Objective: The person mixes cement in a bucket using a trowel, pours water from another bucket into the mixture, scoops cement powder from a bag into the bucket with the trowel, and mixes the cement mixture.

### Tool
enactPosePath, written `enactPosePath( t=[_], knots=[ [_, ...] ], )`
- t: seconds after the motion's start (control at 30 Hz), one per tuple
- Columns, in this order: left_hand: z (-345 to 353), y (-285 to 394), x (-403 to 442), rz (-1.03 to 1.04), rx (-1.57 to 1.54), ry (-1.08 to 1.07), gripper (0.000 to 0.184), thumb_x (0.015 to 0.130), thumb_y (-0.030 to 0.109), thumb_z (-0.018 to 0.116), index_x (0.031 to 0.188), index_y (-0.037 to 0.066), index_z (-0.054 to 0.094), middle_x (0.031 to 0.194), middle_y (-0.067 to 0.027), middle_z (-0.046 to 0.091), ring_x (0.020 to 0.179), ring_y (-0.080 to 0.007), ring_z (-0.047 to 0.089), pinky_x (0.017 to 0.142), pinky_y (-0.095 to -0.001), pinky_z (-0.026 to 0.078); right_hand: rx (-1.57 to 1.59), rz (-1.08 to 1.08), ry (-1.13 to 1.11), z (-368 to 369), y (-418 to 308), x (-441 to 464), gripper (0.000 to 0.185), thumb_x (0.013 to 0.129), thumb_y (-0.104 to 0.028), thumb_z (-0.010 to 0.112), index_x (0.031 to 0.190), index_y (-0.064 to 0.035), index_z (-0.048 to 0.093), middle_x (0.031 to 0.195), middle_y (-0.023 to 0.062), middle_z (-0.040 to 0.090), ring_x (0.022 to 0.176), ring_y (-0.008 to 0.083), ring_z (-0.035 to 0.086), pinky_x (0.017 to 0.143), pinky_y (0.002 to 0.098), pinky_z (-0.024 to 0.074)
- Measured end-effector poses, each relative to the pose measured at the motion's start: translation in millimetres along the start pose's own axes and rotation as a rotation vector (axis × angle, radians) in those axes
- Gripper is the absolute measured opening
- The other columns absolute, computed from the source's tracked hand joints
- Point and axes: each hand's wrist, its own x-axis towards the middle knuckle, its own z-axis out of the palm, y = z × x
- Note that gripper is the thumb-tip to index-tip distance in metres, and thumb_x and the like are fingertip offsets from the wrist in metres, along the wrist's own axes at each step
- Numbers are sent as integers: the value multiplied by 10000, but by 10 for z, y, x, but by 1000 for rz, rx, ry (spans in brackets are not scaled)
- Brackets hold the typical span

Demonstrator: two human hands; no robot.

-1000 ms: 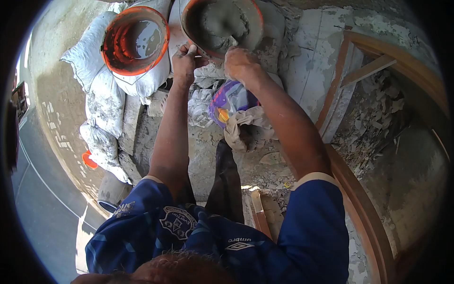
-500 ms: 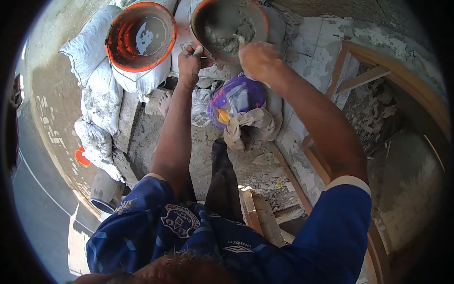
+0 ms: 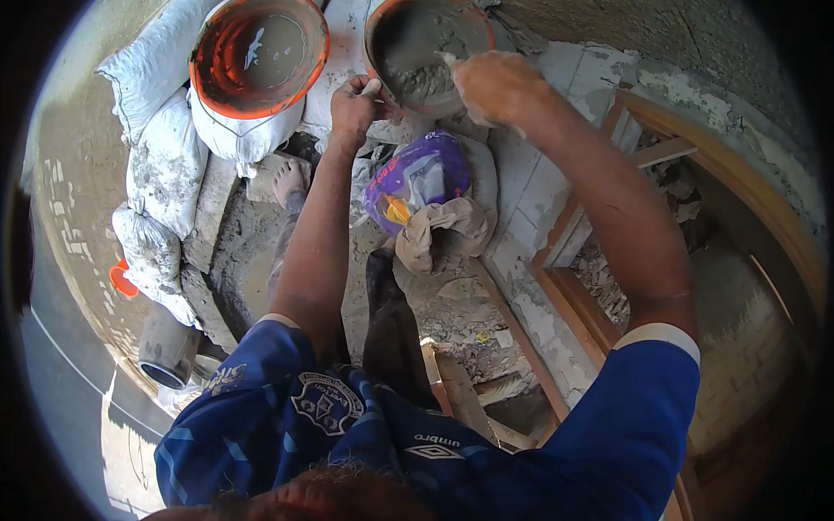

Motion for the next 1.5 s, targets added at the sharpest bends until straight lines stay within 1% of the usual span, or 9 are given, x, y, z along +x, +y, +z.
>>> enactPosePath(
  t=[0.2,0.27,0.4,0.5,0.57,0.77,1.23,1.43,1.5],
  knots=[
    [-44,-19,44,6,38,-19,142,982,119,546,911,-1,578,761,-85,660,580,-176,655,520,-287,559,-96,45,245,398,667,984,415,712,-75,672,1107,2,574,907,218,684,797,382,687,688,468,552],
    [-52,-51,36,1,26,-8,141,983,119,546,914,0,578,762,-84,660,583,-176,656,523,-287,559,-121,346,-93,589,514,1251,249,855,-208,631,1043,-69,715,986,108,720,899,270,685,796,430,546],
    [-44,-95,-23,-4,6,20,148,983,128,554,916,-1,581,769,-79,658,587,-174,657,538,-286,562,-286,149,-601,388,571,942,299,885,-221,605,1111,-48,696,1037,114,717,917,272,687,833,416,550],
    [-43,-15,22,28,16,32,155,983,134,559,910,0,583,769,-79,655,595,-175,662,550,-288,569,272,-367,-496,558,969,923,505,616,-70,707,1090,0,545,806,184,657,609,344,661,495,452,527],
    [-35,-47,13,19,7,29,153,984,139,561,917,3,581,767,-79,654,600,-173,664,560,-292,576,627,292,-579,632,707,761,211,633,17,661,839,37,621,717,185,636,596,315,669,461,423,532],
    [-85,-46,48,-18,35,-22,144,994,134,536,950,1,566,792,-81,641,604,-177,664,584,-306,598,1106,265,-640,1011,597,584,606,635,6,657,1205,-8,450,715,128,537,443,234,556,357,363,445],
    [-82,30,59,-27,110,-87,176,1006,196,527,960,28,555,824,-88,640,673,-203,680,623,-319,581,2851,-335,-118,1718,-634,821,301,791,-48,633,1065,-24,510,722,62,543,479,171,531,451,303,427],
    [-40,-22,78,52,88,-45,181,1002,148,520,914,-9,544,800,-120,641,629,-221,680,575,-335,613,3480,-1308,278,1657,-820,969,240,893,-97,547,1091,39,565,762,56,592,527,106,567,526,272,430],
    [-55,-2,78,49,81,-47,177,1003,142,519,920,-13,539,798,-121,636,617,-224,678,565,-330,611,3479,-1291,301,1685,-774,799,266,907,-110,533,1115,56,542,772,48,586,527,87,563,525,268,425]
  ],
)
